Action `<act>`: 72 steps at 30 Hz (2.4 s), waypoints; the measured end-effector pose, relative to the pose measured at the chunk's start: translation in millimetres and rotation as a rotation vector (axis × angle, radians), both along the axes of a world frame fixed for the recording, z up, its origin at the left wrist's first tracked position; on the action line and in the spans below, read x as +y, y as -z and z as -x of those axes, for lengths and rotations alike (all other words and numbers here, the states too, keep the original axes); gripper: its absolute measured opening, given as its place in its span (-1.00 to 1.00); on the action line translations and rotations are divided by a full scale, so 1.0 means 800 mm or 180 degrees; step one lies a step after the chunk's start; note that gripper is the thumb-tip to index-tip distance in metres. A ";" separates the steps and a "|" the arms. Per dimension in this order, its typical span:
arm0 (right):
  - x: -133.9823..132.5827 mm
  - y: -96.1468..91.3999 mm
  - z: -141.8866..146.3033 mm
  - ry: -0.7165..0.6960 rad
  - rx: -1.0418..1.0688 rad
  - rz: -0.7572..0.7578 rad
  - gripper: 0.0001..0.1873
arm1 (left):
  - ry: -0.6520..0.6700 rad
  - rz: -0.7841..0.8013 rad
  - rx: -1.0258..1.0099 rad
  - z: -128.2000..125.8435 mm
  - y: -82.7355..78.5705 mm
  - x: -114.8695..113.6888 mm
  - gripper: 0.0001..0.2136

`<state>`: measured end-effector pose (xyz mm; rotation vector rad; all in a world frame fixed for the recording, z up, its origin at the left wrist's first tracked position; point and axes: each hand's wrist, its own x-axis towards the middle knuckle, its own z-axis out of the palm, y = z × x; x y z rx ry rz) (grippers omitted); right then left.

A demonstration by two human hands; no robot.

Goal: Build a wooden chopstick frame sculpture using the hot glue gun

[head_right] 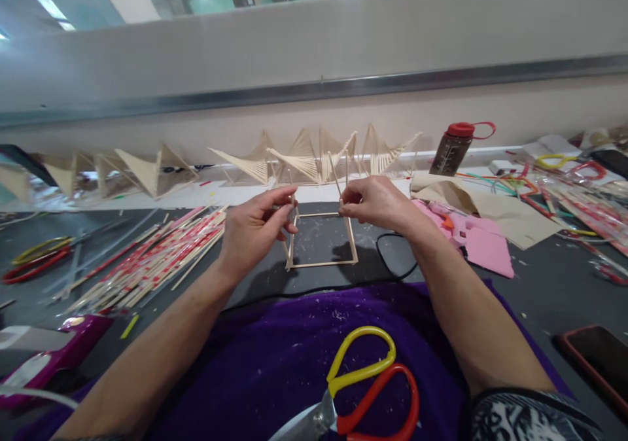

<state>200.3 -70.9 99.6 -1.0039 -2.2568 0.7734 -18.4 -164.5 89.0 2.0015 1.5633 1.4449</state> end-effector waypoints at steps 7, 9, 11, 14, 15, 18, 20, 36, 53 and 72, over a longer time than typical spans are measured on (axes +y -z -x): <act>0.003 0.006 0.008 -0.0080 0.0322 -0.0134 -0.91 | -0.0030 -0.0020 0.0138 -0.008 0.004 0.003 -0.72; 0.002 0.007 0.011 -0.0095 0.0335 -0.0147 -0.90 | -0.0052 -0.0030 0.0128 -0.010 0.002 0.004 -0.75; 0.001 0.007 0.013 -0.0074 0.0313 -0.0116 -0.89 | -0.0054 -0.0069 0.0124 -0.011 -0.001 0.004 -0.77; -0.002 0.009 0.014 -0.0104 0.0356 -0.0051 -0.88 | -0.0021 -0.0100 0.0169 -0.013 -0.005 0.006 -0.80; -0.002 0.009 0.015 -0.0142 0.0384 -0.0052 -0.87 | -0.0009 -0.0094 0.0187 -0.014 -0.006 0.007 -0.81; -0.005 0.009 0.017 -0.0235 0.0408 -0.0110 -0.87 | 0.0038 -0.0017 0.0191 -0.018 -0.008 0.009 -0.82; -0.007 0.008 0.018 -0.0238 0.0373 -0.0125 -0.87 | 0.0094 0.0113 0.0114 -0.021 -0.010 0.010 -0.81; -0.014 0.003 0.018 -0.0220 0.0268 -0.0158 -0.86 | 0.0384 0.0736 -0.0364 -0.040 -0.013 0.015 -0.81; -0.017 0.002 0.023 -0.0132 0.0143 -0.0191 -0.86 | 0.0626 0.0655 -0.0624 -0.033 -0.004 0.015 -0.79; -0.024 -0.007 0.020 -0.0127 -0.0167 -0.0085 -0.86 | 0.0601 0.0691 -0.0669 -0.039 -0.002 0.025 -0.79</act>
